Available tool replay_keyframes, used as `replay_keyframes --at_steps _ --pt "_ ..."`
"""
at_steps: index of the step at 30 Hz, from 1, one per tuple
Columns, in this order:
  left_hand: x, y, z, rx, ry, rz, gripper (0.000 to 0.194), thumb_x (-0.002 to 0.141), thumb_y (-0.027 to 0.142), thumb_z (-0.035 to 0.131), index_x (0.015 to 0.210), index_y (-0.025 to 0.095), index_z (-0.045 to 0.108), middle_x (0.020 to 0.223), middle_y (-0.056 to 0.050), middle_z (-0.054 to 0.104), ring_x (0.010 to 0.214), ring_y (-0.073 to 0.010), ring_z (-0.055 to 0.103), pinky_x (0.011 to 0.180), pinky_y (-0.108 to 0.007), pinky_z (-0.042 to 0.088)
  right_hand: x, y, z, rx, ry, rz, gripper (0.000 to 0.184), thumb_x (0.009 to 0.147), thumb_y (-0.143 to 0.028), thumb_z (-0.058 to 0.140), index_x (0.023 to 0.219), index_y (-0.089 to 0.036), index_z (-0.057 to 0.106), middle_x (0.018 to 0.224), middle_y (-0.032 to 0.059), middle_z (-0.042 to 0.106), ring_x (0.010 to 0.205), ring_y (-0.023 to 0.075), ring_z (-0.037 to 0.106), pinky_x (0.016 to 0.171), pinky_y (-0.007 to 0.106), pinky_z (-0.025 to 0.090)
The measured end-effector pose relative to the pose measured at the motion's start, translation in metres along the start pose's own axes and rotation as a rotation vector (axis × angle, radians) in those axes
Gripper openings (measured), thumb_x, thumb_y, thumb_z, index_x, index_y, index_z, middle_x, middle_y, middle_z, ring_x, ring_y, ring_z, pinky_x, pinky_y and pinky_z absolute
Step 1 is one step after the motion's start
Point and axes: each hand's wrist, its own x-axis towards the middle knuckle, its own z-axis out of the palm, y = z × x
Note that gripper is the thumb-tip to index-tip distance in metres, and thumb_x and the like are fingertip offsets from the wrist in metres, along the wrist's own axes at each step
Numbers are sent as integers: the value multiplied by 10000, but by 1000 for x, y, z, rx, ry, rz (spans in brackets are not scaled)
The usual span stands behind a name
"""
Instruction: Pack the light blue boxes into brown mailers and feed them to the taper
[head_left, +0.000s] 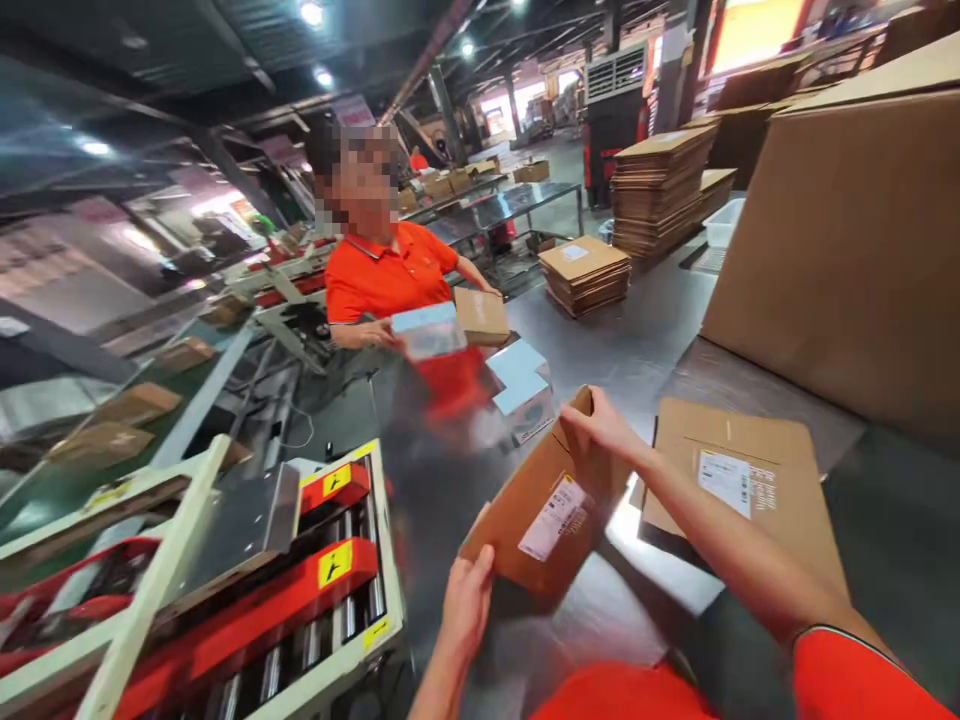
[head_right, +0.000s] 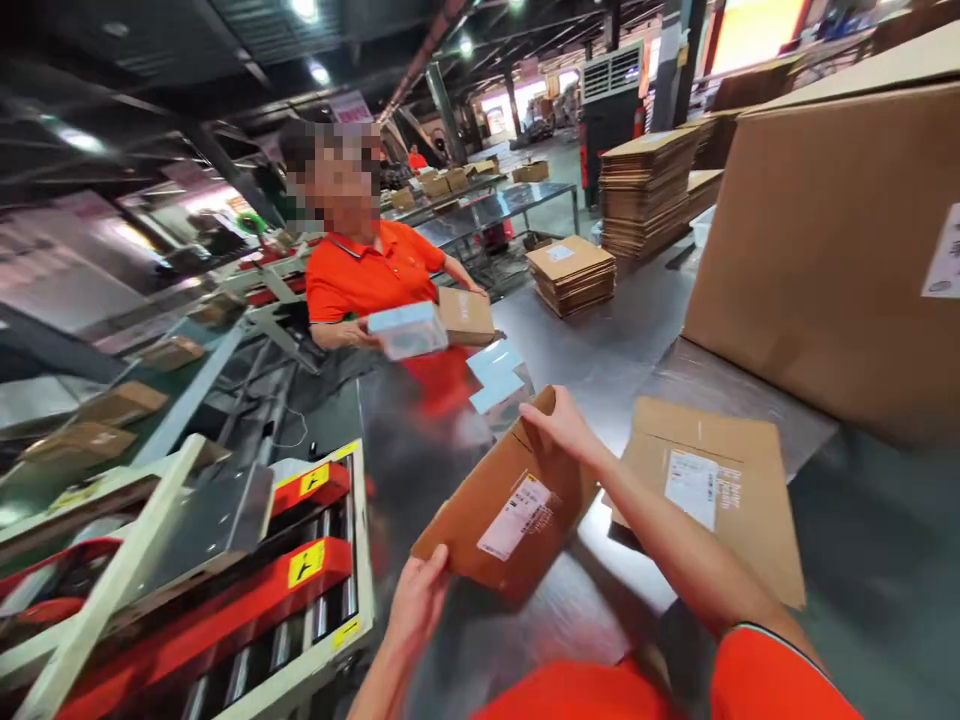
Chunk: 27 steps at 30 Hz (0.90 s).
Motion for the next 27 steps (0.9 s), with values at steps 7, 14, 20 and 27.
replay_keyframes --at_steps 7,14,20,27 --pt "13 17 -38 -171 277 296 737 878 625 498 1511 278 352 1563 -57 420 1452 -267 361 1187 -430 333 -73 12 99 251 -381 -138 960 648 -537 775 1425 -170 345 1445 158 479 1310 292 485 1115 461 395" --pt "-15 -9 -83 595 -5 317 705 806 749 507 1317 278 621 1562 -81 414 1502 -340 220 1232 -563 84 -93 54 125 95 -336 -324 905 760 -516 703 1500 -192 295 1601 154 275 1483 287 257 1216 505 235" --pt "-20 -5 -85 491 432 236 449 770 541 660 1053 194 619 1193 -134 633 1032 -261 634 937 -453 504 -108 67 100 113 -483 -477 339 915 -526 523 1043 -257 684 1290 86 653 1341 263 492 1150 530 363" --pt "26 0 -86 241 204 -177 626 632 563 769 1073 137 645 1064 -148 728 974 -290 682 875 -408 528 -99 94 110 291 -430 82 651 911 -712 269 886 -210 683 1221 128 679 1200 273 595 993 503 494"
